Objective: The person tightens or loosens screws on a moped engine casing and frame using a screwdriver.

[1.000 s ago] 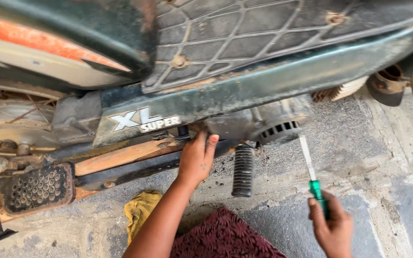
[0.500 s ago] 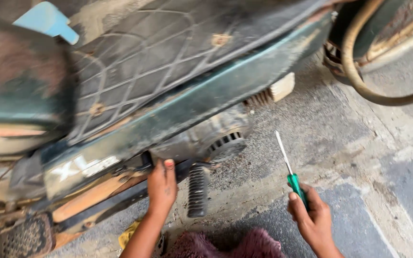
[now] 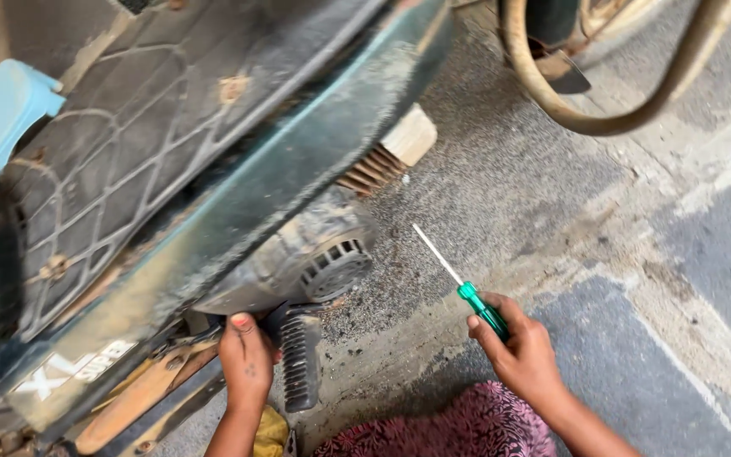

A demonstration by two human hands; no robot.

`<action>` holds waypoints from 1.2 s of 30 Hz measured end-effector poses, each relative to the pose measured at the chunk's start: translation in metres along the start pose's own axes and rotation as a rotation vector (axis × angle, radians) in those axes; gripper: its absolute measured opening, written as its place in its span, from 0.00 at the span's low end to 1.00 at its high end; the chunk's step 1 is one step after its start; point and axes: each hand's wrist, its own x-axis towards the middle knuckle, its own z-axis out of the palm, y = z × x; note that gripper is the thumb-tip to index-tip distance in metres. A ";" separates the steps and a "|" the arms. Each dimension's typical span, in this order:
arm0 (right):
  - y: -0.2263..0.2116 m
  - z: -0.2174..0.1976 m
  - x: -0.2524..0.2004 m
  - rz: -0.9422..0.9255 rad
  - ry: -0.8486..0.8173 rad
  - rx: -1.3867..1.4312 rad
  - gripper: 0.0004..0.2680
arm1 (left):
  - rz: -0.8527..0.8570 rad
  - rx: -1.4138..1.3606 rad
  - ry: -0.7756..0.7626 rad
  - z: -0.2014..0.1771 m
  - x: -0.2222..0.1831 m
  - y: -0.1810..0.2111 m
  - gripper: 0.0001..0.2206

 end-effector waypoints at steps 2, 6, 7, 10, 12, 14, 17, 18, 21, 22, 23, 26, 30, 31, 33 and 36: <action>0.007 -0.002 0.000 -0.007 -0.011 0.093 0.14 | 0.000 -0.032 0.003 0.004 -0.002 0.001 0.31; 0.011 -0.006 0.003 -0.076 -0.028 0.242 0.12 | 0.037 -0.008 0.041 0.006 -0.006 0.011 0.30; 0.007 -0.008 0.004 -0.068 -0.023 0.249 0.12 | 0.040 -0.001 0.033 0.007 -0.007 0.012 0.30; -0.011 -0.018 0.008 -0.119 0.010 0.331 0.13 | 0.021 -0.035 0.045 0.010 -0.009 0.012 0.27; -0.031 -0.029 0.012 -0.168 0.078 0.257 0.16 | 0.088 0.000 0.084 0.009 -0.009 0.006 0.28; -0.042 -0.034 0.017 -0.175 0.093 0.287 0.18 | 0.120 0.065 0.101 0.009 -0.006 0.002 0.28; -0.045 -0.036 0.025 -0.355 0.134 0.297 0.18 | 0.162 0.139 0.125 0.010 -0.003 -0.010 0.30; -0.044 -0.034 0.029 -0.534 0.157 0.274 0.17 | 0.172 0.146 0.137 0.009 -0.001 -0.014 0.30; -0.055 -0.035 0.034 -0.573 0.170 0.166 0.18 | 0.072 0.049 0.144 0.009 0.000 -0.019 0.29; -0.055 -0.036 0.036 -0.567 0.174 0.169 0.18 | 0.074 0.055 0.139 0.008 0.000 -0.019 0.29; -0.056 -0.037 0.039 -0.571 0.174 0.147 0.18 | 0.114 0.074 0.135 0.008 0.000 -0.019 0.29; -0.057 -0.042 0.048 -0.578 0.191 0.122 0.18 | 0.106 0.040 0.109 0.005 0.000 -0.020 0.28; -0.057 -0.053 0.059 -0.431 0.206 0.101 0.17 | 0.028 -0.028 0.073 0.006 -0.002 -0.014 0.28; -0.058 -0.056 0.059 -0.431 0.207 0.103 0.17 | 0.030 -0.026 0.073 0.007 -0.003 -0.008 0.28; -0.058 -0.061 0.059 -0.509 0.256 0.174 0.17 | 0.065 -0.038 0.039 0.008 -0.005 0.003 0.28; -0.051 -0.052 0.055 -0.448 0.142 0.155 0.17 | 0.081 0.064 0.060 0.003 -0.003 -0.009 0.31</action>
